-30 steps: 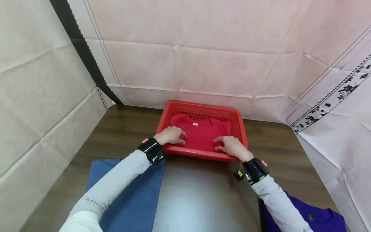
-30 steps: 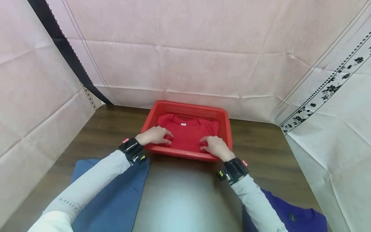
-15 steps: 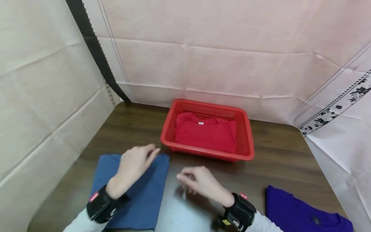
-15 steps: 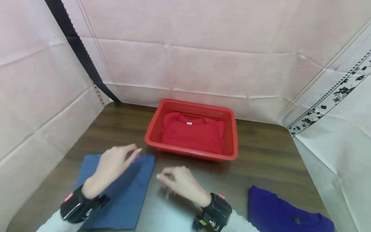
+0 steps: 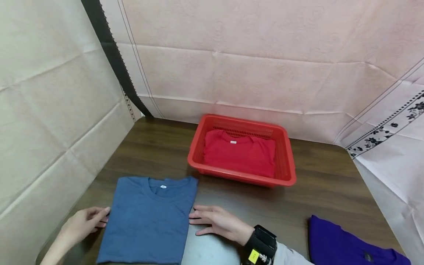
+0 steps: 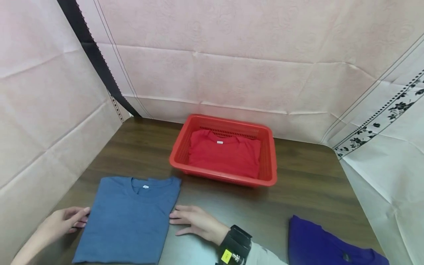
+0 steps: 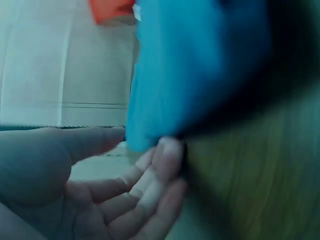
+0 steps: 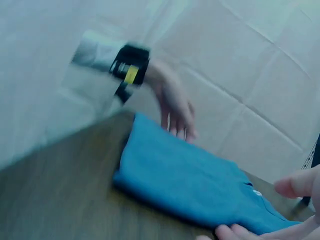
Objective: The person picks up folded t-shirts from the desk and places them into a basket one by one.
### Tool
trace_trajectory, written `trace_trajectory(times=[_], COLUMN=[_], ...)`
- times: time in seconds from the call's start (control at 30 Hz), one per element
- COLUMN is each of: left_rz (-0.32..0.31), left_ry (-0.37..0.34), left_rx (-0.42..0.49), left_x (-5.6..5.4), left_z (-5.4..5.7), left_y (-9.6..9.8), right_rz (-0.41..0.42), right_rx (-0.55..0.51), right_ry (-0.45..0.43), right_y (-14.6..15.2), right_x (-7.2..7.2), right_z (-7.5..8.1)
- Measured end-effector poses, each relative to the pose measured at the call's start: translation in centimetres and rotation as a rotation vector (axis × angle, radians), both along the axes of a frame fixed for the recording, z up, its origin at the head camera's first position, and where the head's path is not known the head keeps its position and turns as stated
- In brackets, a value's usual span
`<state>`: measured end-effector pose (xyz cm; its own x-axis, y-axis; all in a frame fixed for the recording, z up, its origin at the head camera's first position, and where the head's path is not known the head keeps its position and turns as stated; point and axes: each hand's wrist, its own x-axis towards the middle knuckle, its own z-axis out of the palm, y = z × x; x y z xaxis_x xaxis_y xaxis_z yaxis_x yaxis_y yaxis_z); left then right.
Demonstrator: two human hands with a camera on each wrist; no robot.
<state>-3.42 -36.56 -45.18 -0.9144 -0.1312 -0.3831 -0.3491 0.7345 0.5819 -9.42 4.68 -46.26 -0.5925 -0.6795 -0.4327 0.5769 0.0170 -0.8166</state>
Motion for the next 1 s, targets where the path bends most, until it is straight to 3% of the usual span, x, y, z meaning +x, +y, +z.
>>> trace_trajectory(times=[0.1,0.27,0.47,0.6,0.8,1.0], left_rz=[0.033,0.01,-0.053,-0.091,-0.088,-0.093], left_ry=[-0.073,-0.134,-0.238,-0.282,-0.257,-0.255], left_rx=[0.201,0.34,0.733,0.957,1.039,1.094], left_x=[-0.4,-0.8,-0.8,-0.6,-0.9,-0.6], left_z=[-0.7,-1.1,-2.3,-3.4,-3.8,-2.9], left_y=[0.1,0.5,0.3,0.0,0.3,0.2], right_rz=[-0.023,-0.003,0.047,-0.01,-0.136,-0.141], right_rx=[-0.003,-0.019,-0.125,-0.131,-0.15,-0.166], right_ry=[-0.043,-0.058,-0.121,-0.103,-0.077,-0.035], right_y=[-1.3,-3.3,-4.7,-5.5,-6.6,-6.6], right_x=[-0.2,-0.3,-0.3,-0.1,0.3,0.4], right_z=[-0.2,-0.4,-1.0,-1.8,-2.4,-1.8])
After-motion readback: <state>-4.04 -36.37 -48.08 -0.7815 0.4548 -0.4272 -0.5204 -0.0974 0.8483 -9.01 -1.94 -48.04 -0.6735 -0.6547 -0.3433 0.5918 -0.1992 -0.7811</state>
